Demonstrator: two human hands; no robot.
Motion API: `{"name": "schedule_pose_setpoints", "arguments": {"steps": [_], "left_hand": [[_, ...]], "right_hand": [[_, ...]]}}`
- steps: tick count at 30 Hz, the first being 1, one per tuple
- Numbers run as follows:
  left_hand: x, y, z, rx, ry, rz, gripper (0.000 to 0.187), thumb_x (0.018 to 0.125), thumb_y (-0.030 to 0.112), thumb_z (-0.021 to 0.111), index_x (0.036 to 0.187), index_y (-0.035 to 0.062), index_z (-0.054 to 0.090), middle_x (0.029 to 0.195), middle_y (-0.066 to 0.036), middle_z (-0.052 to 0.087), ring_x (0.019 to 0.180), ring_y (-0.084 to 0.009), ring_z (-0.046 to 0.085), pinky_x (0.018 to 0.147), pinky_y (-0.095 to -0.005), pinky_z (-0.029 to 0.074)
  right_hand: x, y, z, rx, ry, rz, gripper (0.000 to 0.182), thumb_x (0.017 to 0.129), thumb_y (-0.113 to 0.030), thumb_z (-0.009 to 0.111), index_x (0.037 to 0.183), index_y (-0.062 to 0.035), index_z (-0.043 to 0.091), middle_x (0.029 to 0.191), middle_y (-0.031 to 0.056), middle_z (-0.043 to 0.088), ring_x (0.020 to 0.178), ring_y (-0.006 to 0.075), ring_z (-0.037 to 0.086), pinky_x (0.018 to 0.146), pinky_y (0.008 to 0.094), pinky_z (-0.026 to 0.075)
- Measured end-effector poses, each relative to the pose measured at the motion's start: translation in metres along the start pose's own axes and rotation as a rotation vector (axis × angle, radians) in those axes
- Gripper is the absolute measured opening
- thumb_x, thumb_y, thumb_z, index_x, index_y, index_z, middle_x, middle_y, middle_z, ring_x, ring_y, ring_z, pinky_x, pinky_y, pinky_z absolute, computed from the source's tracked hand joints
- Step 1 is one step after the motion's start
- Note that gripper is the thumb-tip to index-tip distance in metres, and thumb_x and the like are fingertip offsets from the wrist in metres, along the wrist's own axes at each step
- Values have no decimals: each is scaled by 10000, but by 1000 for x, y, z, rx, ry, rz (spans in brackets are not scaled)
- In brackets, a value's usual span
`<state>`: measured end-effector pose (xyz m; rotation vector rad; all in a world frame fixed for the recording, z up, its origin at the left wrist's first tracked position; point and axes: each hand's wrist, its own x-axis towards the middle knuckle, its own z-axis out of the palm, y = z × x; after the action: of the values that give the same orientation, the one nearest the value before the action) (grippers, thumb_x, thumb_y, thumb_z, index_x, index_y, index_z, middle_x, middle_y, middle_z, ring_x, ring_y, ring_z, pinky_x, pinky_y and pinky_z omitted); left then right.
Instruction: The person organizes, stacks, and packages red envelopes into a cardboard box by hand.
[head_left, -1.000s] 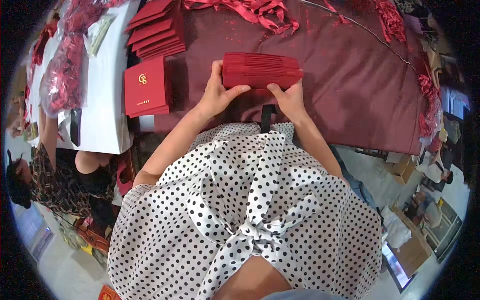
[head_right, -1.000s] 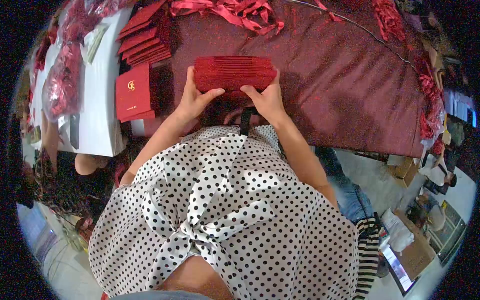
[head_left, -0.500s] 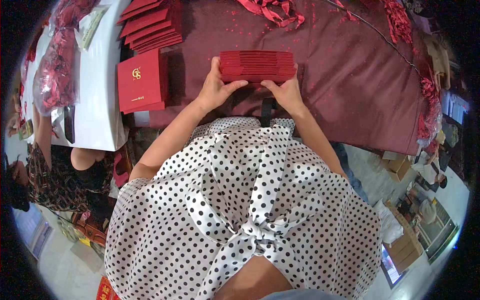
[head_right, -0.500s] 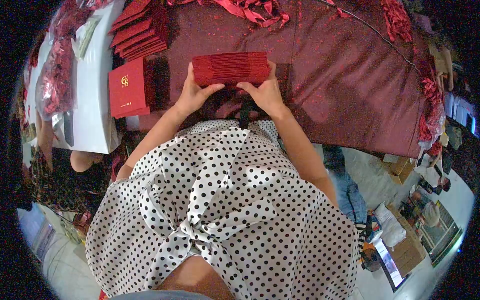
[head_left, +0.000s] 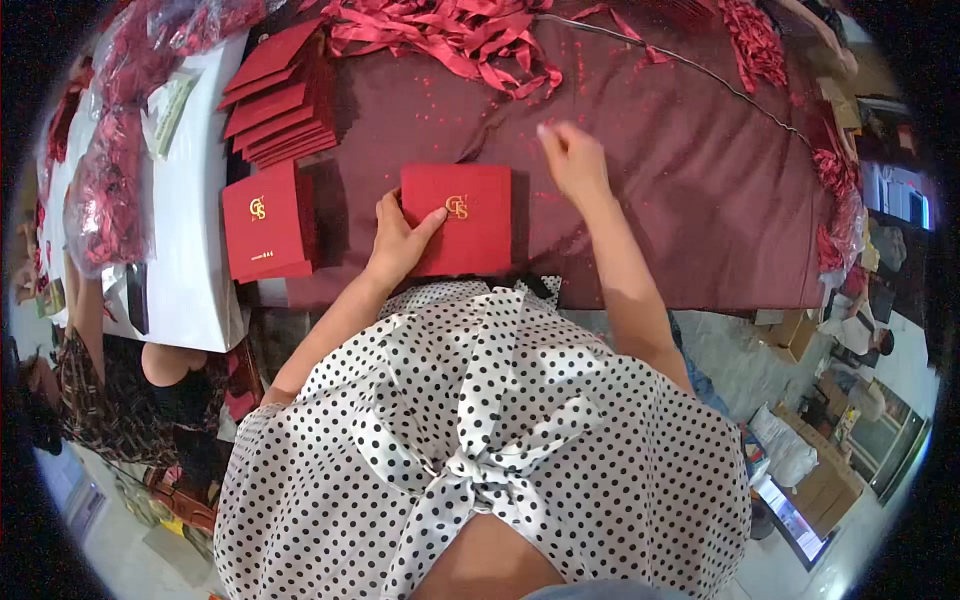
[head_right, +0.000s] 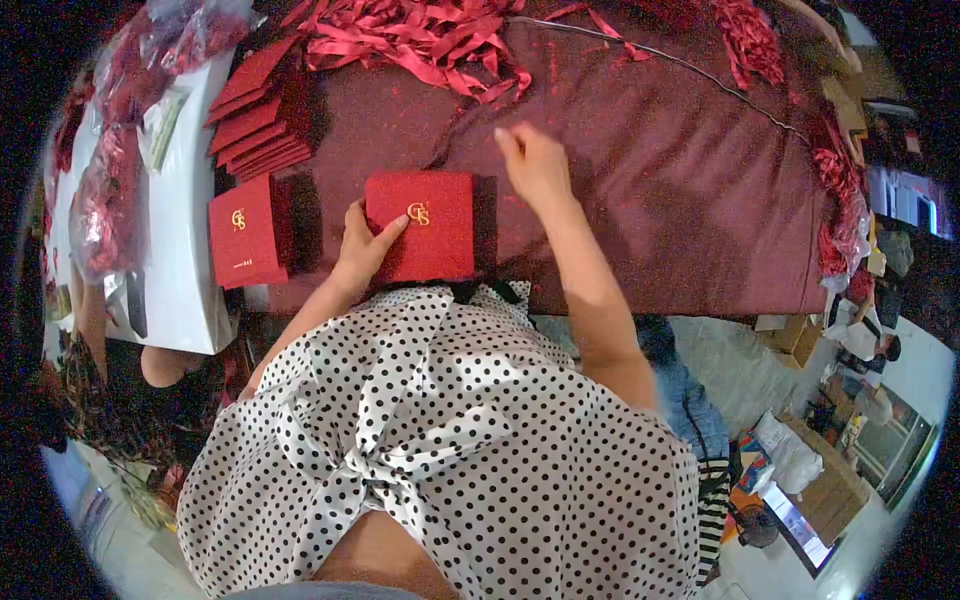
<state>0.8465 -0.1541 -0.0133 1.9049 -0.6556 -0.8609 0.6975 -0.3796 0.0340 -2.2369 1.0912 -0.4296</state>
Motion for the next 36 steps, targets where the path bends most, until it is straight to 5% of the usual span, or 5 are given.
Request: {"name": "schedule_pose_setpoints", "arguments": {"steps": [7,16,19,24,36], "left_hand": [[-15,-6,12,165,147,176,743,792,384,659,1288,-44,310,1228,-233,347,1155,-363,351,991,-380,308],[-13,21,-23,4,206,288,470,873,244,564,1206,-41,394,1135,-190,410,1087,-290,418,959,-352,332],[-12,24,-13,-25,159,264,417,864,196,572,1174,-36,418,1114,-196,421,1071,-305,421,940,-358,340],[-16,38,-9,305,264,534,441,795,129,629,1174,-13,455,1206,-214,394,1119,-355,386,972,-407,310],[-8,76,14,695,-220,875,473,778,235,638,1178,36,482,1182,-139,463,1088,-324,438,948,-454,309]], "right_hand": [[143,28,-1,74,478,-5,705,732,-518,630,1123,49,480,1114,261,537,1061,397,495,936,449,366],[197,-60,3,-380,-97,-60,1235,475,-676,733,1434,-213,108,1487,180,25,1326,458,128,1031,550,261],[184,-47,34,-365,-179,-255,694,624,-361,741,1223,-139,469,1248,180,385,1060,414,489,882,463,447],[85,-36,17,-242,-251,-366,281,690,-166,640,948,-91,558,1010,135,521,892,343,572,735,441,487],[-34,41,-16,-93,469,166,771,781,-326,649,1341,3,235,1339,312,236,1174,505,297,991,536,291]]}}
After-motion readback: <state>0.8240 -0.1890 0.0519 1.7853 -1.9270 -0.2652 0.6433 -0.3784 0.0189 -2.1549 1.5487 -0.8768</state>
